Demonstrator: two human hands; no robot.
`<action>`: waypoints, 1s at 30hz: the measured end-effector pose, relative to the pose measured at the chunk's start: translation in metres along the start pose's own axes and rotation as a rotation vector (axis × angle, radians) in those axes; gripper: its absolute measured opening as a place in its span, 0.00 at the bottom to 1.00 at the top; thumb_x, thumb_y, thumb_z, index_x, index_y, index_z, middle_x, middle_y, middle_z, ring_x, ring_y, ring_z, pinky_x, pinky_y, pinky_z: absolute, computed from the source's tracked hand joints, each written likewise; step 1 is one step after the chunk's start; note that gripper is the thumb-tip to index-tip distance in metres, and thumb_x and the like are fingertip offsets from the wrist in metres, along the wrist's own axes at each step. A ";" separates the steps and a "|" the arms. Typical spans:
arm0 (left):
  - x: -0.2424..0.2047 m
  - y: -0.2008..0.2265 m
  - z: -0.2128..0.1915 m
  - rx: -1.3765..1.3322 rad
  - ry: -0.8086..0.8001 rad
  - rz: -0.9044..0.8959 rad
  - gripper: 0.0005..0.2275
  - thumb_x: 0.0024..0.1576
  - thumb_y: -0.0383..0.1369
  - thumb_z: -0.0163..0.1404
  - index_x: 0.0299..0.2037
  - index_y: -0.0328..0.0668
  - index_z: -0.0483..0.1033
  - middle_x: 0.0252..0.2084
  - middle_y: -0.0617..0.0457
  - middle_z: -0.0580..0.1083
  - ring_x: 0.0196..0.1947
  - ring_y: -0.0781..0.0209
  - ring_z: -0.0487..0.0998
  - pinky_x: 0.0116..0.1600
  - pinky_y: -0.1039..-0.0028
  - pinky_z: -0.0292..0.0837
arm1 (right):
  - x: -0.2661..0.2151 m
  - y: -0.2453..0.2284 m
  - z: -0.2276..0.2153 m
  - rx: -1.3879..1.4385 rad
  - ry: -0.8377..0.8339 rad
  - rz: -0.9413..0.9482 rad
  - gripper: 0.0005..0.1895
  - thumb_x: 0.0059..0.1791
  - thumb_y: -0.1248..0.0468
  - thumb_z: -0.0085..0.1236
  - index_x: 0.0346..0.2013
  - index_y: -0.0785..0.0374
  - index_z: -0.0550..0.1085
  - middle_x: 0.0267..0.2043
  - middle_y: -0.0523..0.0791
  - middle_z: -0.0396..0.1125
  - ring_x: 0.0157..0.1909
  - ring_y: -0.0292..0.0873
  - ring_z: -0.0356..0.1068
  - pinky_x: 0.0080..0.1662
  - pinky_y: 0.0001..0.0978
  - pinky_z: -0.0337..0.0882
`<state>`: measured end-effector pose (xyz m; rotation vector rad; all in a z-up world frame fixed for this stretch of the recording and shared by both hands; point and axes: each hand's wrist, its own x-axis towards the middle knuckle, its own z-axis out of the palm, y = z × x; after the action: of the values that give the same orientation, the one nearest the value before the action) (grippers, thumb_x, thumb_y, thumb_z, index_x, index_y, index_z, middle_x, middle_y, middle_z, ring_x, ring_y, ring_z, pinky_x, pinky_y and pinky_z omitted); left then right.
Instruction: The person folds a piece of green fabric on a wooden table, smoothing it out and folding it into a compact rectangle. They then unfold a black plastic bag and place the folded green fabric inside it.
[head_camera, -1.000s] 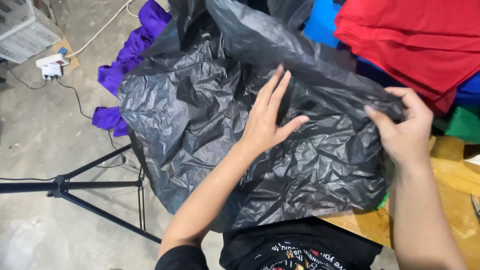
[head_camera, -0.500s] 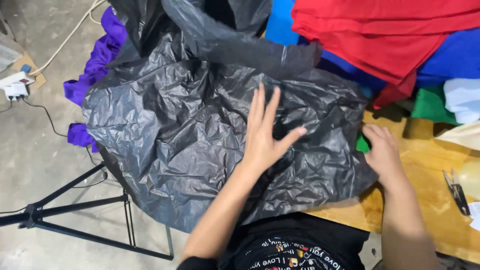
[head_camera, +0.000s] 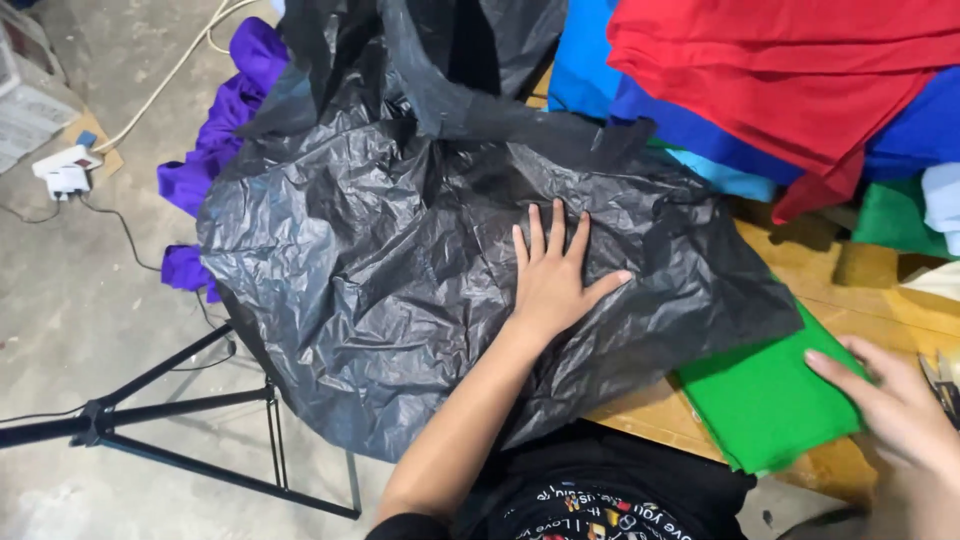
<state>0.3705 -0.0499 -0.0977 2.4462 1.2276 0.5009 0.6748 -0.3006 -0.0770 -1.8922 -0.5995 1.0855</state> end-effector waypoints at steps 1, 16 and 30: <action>0.005 0.000 0.012 -0.005 -0.005 0.004 0.43 0.54 0.67 0.37 0.74 0.46 0.56 0.78 0.35 0.47 0.78 0.27 0.37 0.74 0.36 0.30 | 0.000 0.017 -0.009 -0.001 0.006 0.004 0.11 0.54 0.67 0.57 0.46 0.74 0.75 0.43 0.53 0.72 0.40 0.48 0.69 0.42 0.38 0.68; 0.006 0.043 0.016 0.031 0.250 0.154 0.25 0.60 0.49 0.48 0.61 0.41 0.72 0.71 0.35 0.61 0.76 0.30 0.49 0.72 0.30 0.45 | -0.026 -0.020 0.044 0.313 -0.068 0.447 0.26 0.54 0.65 0.43 0.64 0.78 0.66 0.60 0.65 0.66 0.56 0.64 0.66 0.59 0.58 0.65; -0.054 0.017 0.001 -0.109 0.098 0.223 0.15 0.62 0.39 0.48 0.56 0.47 0.74 0.68 0.42 0.67 0.70 0.42 0.63 0.71 0.46 0.53 | -0.109 -0.049 -0.005 0.123 0.261 0.444 0.32 0.52 0.86 0.40 0.72 0.72 0.61 0.62 0.70 0.63 0.59 0.74 0.61 0.61 0.70 0.59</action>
<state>0.3528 -0.1035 -0.0991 2.5030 0.9395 0.7370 0.6238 -0.3573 0.0152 -2.0652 0.0406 1.0897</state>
